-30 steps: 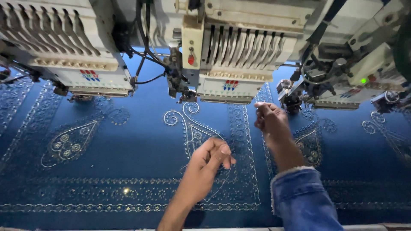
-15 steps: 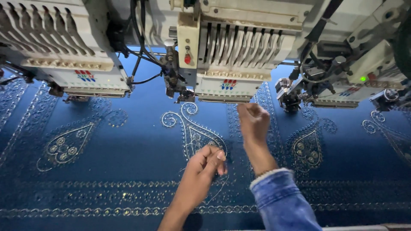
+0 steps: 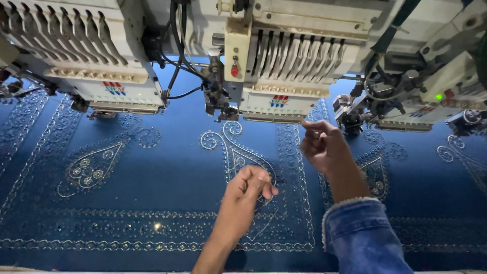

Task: The person threads an industrial multi-head embroidery machine, guiding thread through various eyelets, tensioners, and needles, and then operates the control panel to set the machine's parameters.

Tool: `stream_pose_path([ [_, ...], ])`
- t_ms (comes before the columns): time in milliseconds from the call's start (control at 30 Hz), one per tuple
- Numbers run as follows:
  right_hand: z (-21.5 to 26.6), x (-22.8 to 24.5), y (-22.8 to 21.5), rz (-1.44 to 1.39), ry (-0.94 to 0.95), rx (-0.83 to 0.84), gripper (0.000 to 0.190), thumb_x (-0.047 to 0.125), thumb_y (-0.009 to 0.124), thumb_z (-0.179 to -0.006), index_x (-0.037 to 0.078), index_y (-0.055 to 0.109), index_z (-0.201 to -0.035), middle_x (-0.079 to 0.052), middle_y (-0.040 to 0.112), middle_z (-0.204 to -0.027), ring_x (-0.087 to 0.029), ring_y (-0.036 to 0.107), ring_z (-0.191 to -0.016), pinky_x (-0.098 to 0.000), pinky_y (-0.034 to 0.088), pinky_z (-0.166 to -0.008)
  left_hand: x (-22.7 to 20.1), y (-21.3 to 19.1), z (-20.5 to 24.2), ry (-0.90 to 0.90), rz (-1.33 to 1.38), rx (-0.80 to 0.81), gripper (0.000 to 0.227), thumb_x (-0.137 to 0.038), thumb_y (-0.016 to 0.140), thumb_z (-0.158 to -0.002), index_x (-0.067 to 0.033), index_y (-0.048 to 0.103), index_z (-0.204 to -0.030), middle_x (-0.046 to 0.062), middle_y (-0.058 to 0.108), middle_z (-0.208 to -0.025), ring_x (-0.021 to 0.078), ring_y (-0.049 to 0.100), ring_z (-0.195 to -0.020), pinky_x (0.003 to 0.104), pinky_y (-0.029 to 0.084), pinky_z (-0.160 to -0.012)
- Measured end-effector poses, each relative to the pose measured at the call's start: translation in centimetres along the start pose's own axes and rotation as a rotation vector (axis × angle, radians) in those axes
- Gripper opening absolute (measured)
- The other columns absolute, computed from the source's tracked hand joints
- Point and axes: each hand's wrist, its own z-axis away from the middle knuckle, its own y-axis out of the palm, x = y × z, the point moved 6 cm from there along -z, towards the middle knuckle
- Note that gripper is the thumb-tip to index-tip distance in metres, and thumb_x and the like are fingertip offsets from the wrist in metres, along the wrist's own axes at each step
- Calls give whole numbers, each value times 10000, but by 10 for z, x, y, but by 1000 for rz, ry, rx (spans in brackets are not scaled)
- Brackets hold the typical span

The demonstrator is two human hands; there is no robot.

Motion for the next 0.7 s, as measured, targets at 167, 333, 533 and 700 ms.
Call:
stream_pose_path([
  [167, -37, -19, -12, 242, -156, 37, 165, 157, 641, -982, 73, 589, -1114, 42, 480, -687, -64, 419, -541, -184, 393, -457, 3, -2, -1, 23, 33, -25, 272, -334, 515, -1029, -111, 618, -911, 56, 686, -772, 196, 769, -887, 344, 577, -868],
  [333, -19, -33, 13, 407, -374, 36, 181, 209, 625, -950, 184, 497, -826, 26, 488, -731, -103, 427, -606, -245, 406, -547, 10, -4, -1, 10, -70, -37, 295, -384, 500, -1022, -152, 616, -880, -1, 679, -758, 151, 746, -822, 348, 582, -891],
  [533, 15, -10, 29, 548, -255, -45, 209, 224, 565, -1033, 101, 678, -1158, 9, 524, -794, -113, 454, -660, -244, 388, -576, -2, -11, 5, 117, -56, -80, 325, -383, 505, -1016, -127, 653, -879, 36, 736, -787, 138, 693, -737, 303, 597, -760],
  [700, -52, -4, 3, 197, -89, 78, 118, 40, 474, -929, 91, 580, -915, 9, 468, -622, -87, 383, -505, -223, 334, -429, 0, -1, -3, 199, -19, -104, 248, -261, 482, -1042, -119, 637, -909, 33, 713, -780, 150, 708, -750, 353, 624, -833],
])
